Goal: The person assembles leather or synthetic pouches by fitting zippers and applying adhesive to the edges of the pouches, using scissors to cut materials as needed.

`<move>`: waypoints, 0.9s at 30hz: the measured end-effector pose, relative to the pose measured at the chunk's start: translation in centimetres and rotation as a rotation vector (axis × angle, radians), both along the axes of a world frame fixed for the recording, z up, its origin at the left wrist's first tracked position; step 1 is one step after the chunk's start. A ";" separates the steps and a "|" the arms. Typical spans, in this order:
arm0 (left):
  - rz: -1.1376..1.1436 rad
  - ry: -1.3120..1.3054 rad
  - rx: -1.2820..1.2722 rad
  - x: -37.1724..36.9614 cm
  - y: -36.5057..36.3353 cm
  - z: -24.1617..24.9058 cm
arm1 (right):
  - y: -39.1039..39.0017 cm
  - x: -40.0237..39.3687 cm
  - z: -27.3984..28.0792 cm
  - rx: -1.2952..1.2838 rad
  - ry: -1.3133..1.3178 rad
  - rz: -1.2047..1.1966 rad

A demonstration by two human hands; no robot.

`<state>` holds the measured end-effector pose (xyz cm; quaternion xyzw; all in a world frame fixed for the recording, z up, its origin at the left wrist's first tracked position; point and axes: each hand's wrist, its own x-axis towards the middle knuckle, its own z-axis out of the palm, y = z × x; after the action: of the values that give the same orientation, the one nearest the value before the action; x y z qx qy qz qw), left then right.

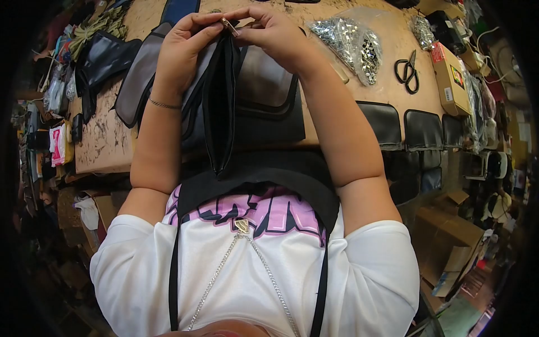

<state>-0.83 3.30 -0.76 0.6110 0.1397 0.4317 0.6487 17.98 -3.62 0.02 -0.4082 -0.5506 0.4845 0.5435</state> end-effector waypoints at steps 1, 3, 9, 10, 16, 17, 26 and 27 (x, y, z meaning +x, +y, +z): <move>-0.017 -0.010 -0.030 -0.1 0.2 -0.1 | 0.0 -0.1 -0.4 0.035 -0.004 0.010; -0.050 -0.029 -0.093 -0.5 0.4 -0.3 | 0.8 0.3 -1.4 -0.014 0.093 0.017; -0.130 -0.124 -0.174 -1.1 0.8 -0.3 | 0.5 -0.7 -1.9 0.000 0.293 0.088; -0.122 -0.110 -0.173 -1.1 0.6 -0.2 | 0.3 -0.8 -1.8 0.006 0.306 0.080; -0.041 -0.050 -0.149 -1.2 -0.1 0.4 | 0.1 -2.0 -2.1 0.223 0.319 -0.011; -0.038 -0.054 -0.151 -1.2 -0.2 0.4 | 0.2 -2.1 -2.3 0.260 0.277 -0.011; 0.118 0.020 0.013 -1.1 -1.3 0.0 | -0.3 -2.7 -1.9 0.261 0.000 -0.139; 0.131 0.020 0.034 -1.2 -1.3 0.0 | -0.3 -2.7 -1.8 0.259 0.000 -0.123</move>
<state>-2.01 1.98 -0.76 0.6158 0.1786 0.4695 0.6070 15.32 -3.91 -1.79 -0.3676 -0.5824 0.3754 0.6202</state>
